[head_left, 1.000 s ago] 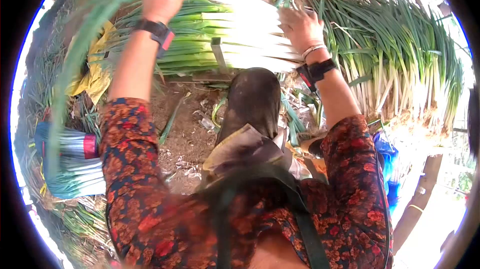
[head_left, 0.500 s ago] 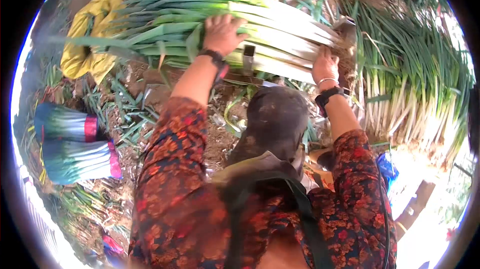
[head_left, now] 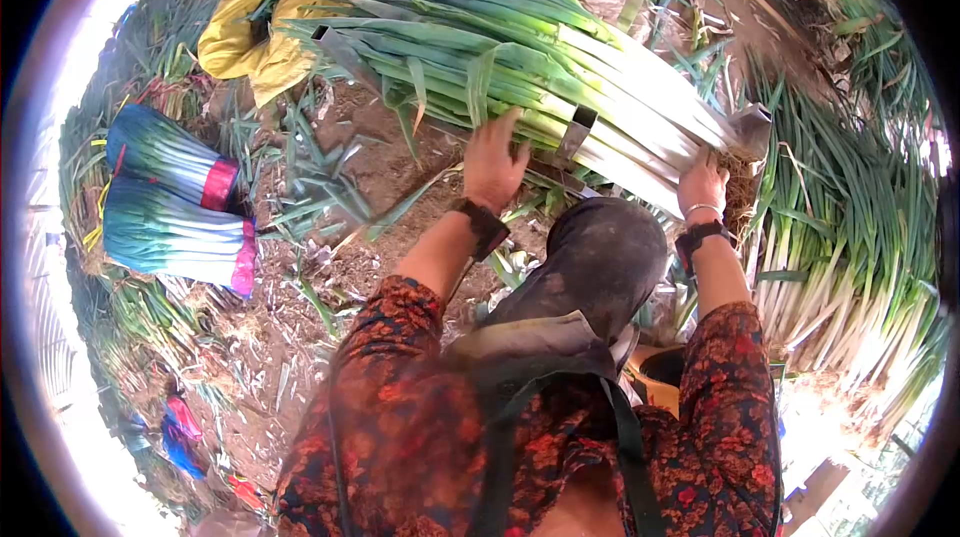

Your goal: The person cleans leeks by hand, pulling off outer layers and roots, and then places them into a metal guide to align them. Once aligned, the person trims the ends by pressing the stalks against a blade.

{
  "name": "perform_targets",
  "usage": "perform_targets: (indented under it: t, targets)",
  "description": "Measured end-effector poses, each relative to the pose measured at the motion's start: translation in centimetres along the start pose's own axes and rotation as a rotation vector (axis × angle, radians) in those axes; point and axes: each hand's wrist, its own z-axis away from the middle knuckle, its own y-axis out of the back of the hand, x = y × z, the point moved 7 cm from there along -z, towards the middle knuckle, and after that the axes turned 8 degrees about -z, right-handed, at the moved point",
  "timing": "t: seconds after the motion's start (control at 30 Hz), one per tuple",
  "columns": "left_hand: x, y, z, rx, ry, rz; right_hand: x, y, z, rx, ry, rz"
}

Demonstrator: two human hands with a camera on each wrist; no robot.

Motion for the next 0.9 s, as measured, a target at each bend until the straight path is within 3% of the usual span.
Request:
perform_targets:
  t: [0.1, 0.23, 0.3, 0.4, 0.43, 0.5, 0.6, 0.67, 0.7, 0.77, 0.8, 0.83, 0.9]
  targets:
    - [-2.4, 3.2, -0.4, 0.245, 0.107, -0.208, 0.0, 0.1, 0.2, 0.009, -0.006, 0.001]
    - [-3.1, 8.2, -6.2, 0.458, -0.014, -0.285, -0.3, 0.3, 0.5, 0.028, -0.022, 0.008]
    - [-4.7, 9.1, -8.7, 0.590, 0.085, -0.290, -0.1, 0.2, 0.6, 0.044, -0.014, 0.004]
    - [-7.7, 10.3, -12.9, 0.578, 0.314, -0.562, 0.4, -0.6, 0.3, 0.084, 0.032, 0.001]
    - [-10.0, 9.6, -14.2, 0.507, 0.315, -0.528, 0.5, -0.8, 0.2, 0.099, 0.048, 0.005]
    - [-12.7, 6.7, -15.4, 0.260, 0.387, -0.734, -0.2, 0.3, 0.6, 0.093, 0.036, 0.004]
    - [-15.7, 4.0, -16.4, -0.086, 0.578, -0.760, -0.9, 0.4, 0.9, 0.096, 0.063, 0.015]
    - [-20.3, 2.0, -18.9, -0.252, 0.474, -0.787, -0.5, -0.3, 0.2, 0.050, 0.053, 0.034]
    - [-16.5, 3.8, -19.3, -0.417, 0.535, -0.790, -0.2, -0.7, 0.0, -0.008, 0.006, 0.021]
    - [-19.3, 3.8, -21.3, -0.481, 0.411, -0.784, -1.4, -0.5, 0.9, -0.141, 0.172, 0.313]
    - [-20.0, 4.7, -22.6, -0.403, 0.311, -0.648, -0.9, -1.4, 0.2, -0.079, 0.161, 0.281]
    - [-19.8, 6.4, -23.4, -0.349, 0.346, -0.661, -0.6, -2.2, 0.0, -0.013, 0.159, 0.252]
    - [-18.1, 9.5, -24.9, -0.363, 0.309, -0.907, 0.1, -0.2, 1.6, 0.270, 0.021, -0.186]
